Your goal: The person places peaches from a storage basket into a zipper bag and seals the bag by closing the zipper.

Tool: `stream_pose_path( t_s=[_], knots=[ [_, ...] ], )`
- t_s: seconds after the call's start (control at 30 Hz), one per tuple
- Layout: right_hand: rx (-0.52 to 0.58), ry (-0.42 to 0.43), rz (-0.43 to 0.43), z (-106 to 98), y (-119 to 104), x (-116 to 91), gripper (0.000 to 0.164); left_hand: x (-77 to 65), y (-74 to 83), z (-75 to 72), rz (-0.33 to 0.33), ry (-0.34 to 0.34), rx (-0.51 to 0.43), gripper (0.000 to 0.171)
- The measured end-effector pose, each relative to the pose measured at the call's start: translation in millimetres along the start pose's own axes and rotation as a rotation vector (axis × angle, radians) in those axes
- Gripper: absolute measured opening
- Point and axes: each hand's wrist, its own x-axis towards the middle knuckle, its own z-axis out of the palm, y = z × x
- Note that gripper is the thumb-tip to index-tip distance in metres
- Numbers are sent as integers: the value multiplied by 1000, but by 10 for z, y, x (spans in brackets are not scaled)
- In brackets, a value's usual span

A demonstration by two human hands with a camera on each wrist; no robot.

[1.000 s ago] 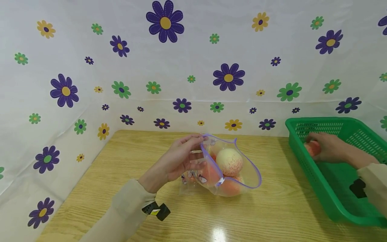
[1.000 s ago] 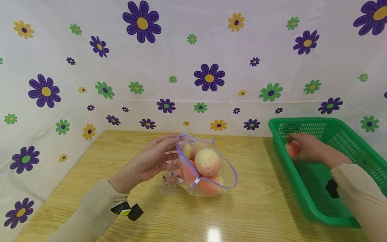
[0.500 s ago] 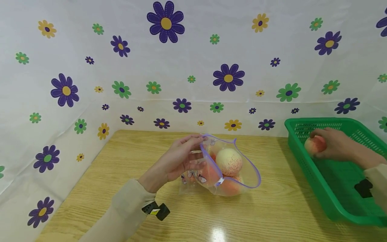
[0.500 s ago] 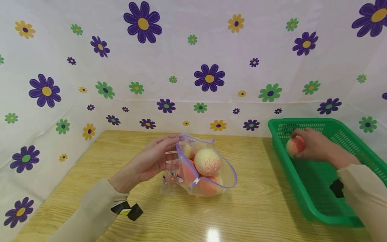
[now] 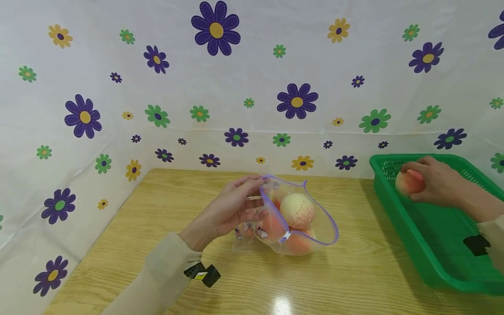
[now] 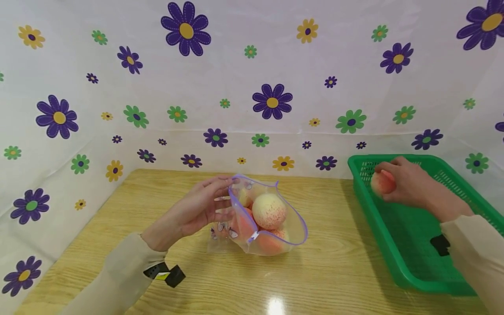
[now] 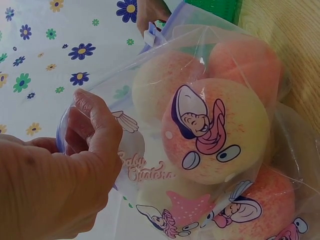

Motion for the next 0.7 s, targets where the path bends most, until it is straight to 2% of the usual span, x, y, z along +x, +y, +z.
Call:
stream_pose_path(
  t_s=[0.23, 0.47, 0.57, 0.7],
  knots=[
    [-11, 76, -35, -107, -169, 2, 59, 13, -8, 2, -2, 6, 7, 36],
    [43, 135, -55, -217, -511, -22, 62, 20, -11, 6, -2, 7, 8, 36],
    [45, 193, -111, -234, -675, -34, 65, 18, -12, 4, 0, 5, 6, 36],
    [47, 320, -257, -246, -889, -46, 72, 26, -15, 11, 8, 13, -6, 32]
  ],
)
